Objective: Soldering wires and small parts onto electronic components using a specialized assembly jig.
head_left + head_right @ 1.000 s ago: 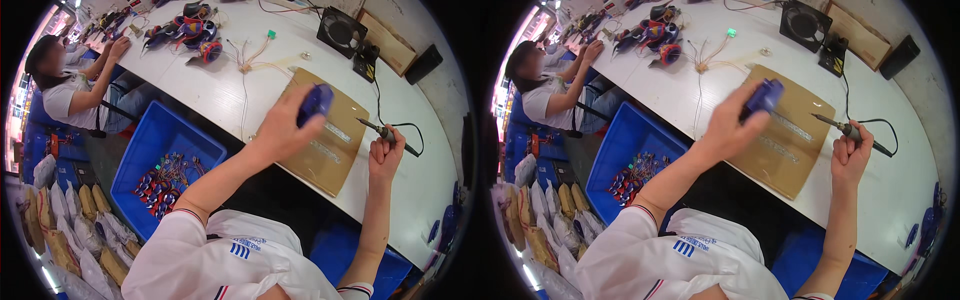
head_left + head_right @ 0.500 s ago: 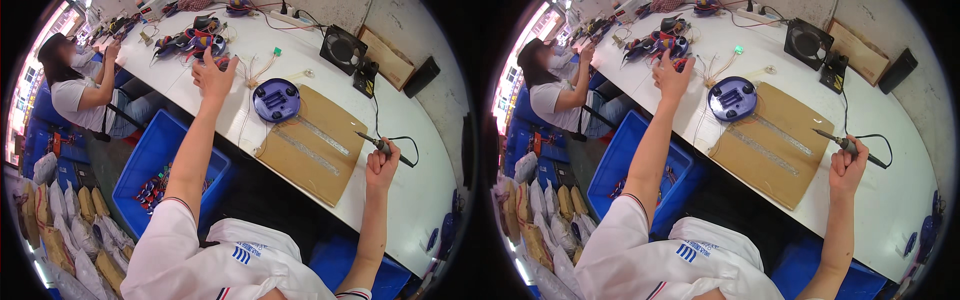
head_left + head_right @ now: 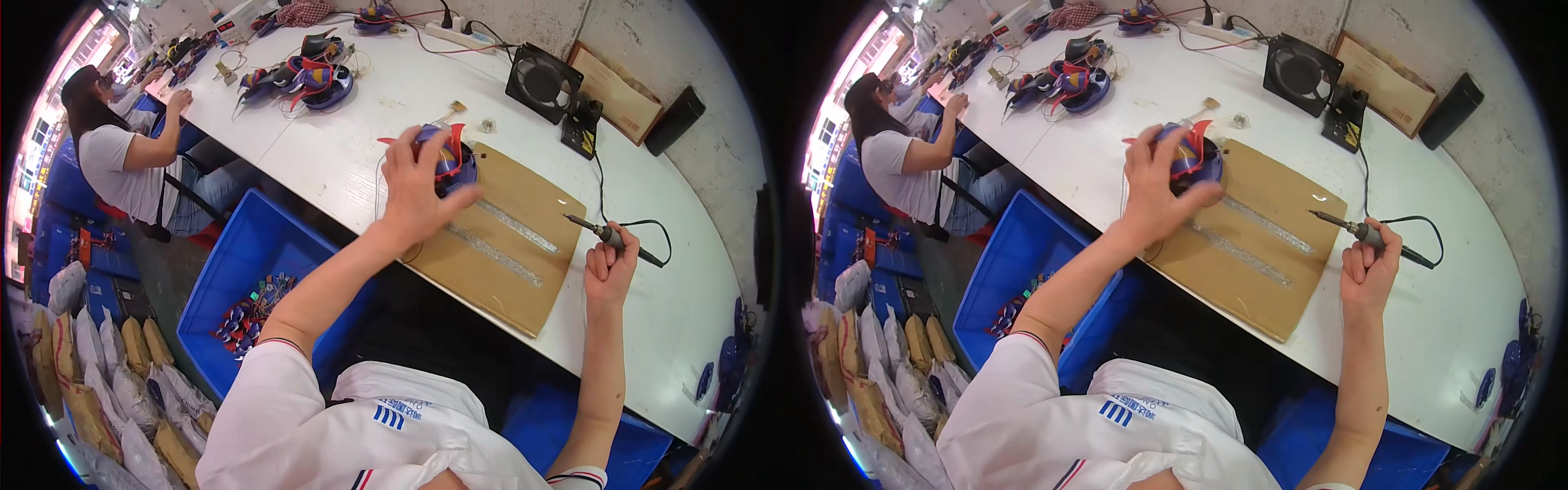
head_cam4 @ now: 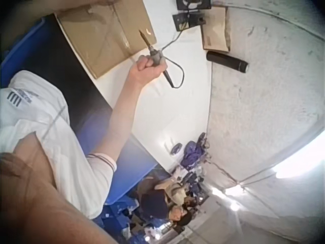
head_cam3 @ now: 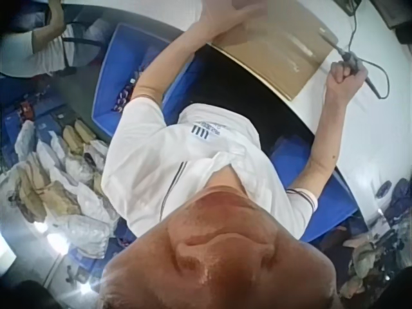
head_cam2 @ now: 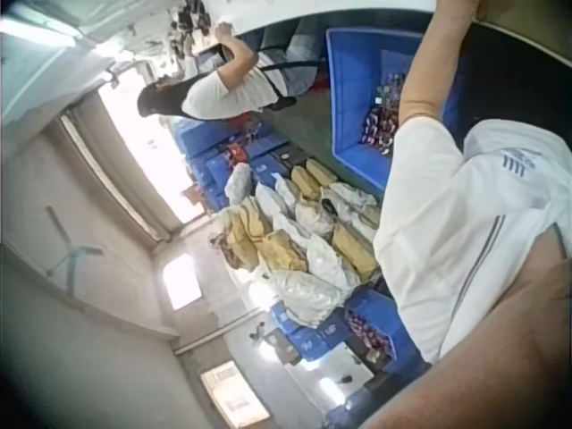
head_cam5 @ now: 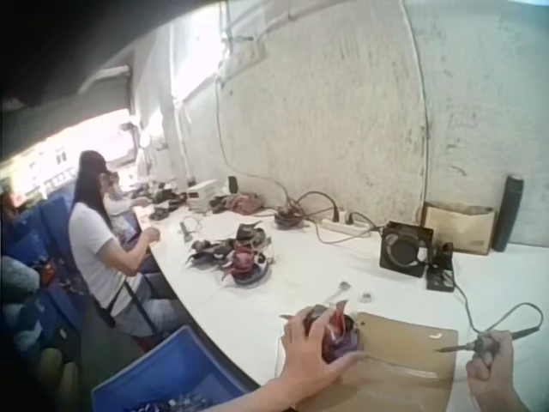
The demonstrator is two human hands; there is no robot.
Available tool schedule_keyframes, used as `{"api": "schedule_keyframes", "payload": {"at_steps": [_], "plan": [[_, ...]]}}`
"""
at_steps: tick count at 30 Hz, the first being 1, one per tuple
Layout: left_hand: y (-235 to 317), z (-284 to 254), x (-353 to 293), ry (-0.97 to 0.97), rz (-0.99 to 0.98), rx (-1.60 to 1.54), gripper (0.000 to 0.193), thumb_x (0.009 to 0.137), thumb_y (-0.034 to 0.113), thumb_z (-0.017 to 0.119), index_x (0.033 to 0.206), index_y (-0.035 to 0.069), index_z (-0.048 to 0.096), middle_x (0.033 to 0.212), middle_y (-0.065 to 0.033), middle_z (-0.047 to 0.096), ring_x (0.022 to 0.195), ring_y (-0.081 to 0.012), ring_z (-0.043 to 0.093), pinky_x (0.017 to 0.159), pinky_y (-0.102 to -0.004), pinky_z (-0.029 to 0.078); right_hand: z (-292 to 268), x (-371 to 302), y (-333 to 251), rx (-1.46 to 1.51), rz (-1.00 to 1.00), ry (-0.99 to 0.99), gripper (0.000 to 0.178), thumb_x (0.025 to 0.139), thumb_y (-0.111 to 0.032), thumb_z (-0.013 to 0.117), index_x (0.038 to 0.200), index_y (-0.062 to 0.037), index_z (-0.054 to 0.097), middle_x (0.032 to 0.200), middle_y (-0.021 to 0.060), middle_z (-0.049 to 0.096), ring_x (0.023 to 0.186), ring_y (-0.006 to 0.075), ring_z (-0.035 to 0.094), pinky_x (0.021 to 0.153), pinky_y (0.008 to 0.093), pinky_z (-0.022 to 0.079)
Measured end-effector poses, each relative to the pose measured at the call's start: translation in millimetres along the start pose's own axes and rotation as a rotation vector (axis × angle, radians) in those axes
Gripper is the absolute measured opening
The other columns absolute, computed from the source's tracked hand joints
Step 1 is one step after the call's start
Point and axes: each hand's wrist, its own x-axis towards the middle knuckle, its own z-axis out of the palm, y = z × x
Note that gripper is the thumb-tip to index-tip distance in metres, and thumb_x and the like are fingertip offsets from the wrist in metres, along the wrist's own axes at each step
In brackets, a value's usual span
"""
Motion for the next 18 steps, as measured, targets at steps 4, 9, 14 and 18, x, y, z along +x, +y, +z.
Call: {"api": "schedule_keyframes", "payload": {"at_steps": [4, 9, 14, 18], "plan": [[-5, -6, 4, -0.1, 0.105, 0.347, 0.069, 0.073, 0.036, 0.075, 0.134, 0.02, 0.047, 0.134, -0.0213, 0.036, 0.121, -0.0436, 0.031, 0.093, -0.0589, 0.03, 2, -1, 1, 0.005, 0.001, 0.006, 0.021, 0.092, -0.021, 0.051, 0.093, -0.0034, 0.063, 0.048, -0.0066, 0.033, 0.032, 0.0032, 0.02, 0.034, 0.0184, 0.016], [-61, -11, 33, -0.078, -0.033, 0.548, 0.068, 0.073, 0.042, 0.074, 0.134, 0.033, 0.045, 0.148, -0.0161, 0.028, 0.133, -0.0509, 0.017, 0.093, -0.0724, 0.024, 3, -6, -2, -0.007, 0.027, 0.034, 0.021, 0.091, -0.021, 0.052, 0.092, -0.0038, 0.063, 0.048, -0.0065, 0.033, 0.032, 0.0035, 0.019, 0.034, 0.0189, 0.016], [-127, -14, 70, 0.002, -0.185, 0.689, 0.071, 0.074, 0.054, 0.068, 0.138, 0.044, 0.038, 0.152, -0.0082, 0.026, 0.133, -0.0511, 0.021, 0.092, -0.0737, 0.026, 2, -6, 0, -0.035, 0.041, 0.091, 0.019, 0.089, -0.022, 0.054, 0.09, -0.0056, 0.063, 0.048, -0.0061, 0.033, 0.033, 0.0046, 0.02, 0.035, 0.02, 0.017], [-163, -12, 88, -0.009, -0.293, 0.699, 0.073, 0.075, 0.064, 0.062, 0.14, 0.046, 0.033, 0.155, -0.0054, 0.023, 0.136, -0.0474, 0.022, 0.094, -0.0736, 0.026, 0, -2, 6, -0.036, 0.111, 0.097, 0.019, 0.088, -0.024, 0.056, 0.088, -0.0066, 0.064, 0.048, -0.0056, 0.033, 0.034, 0.0051, 0.021, 0.036, 0.0201, 0.019]]}}
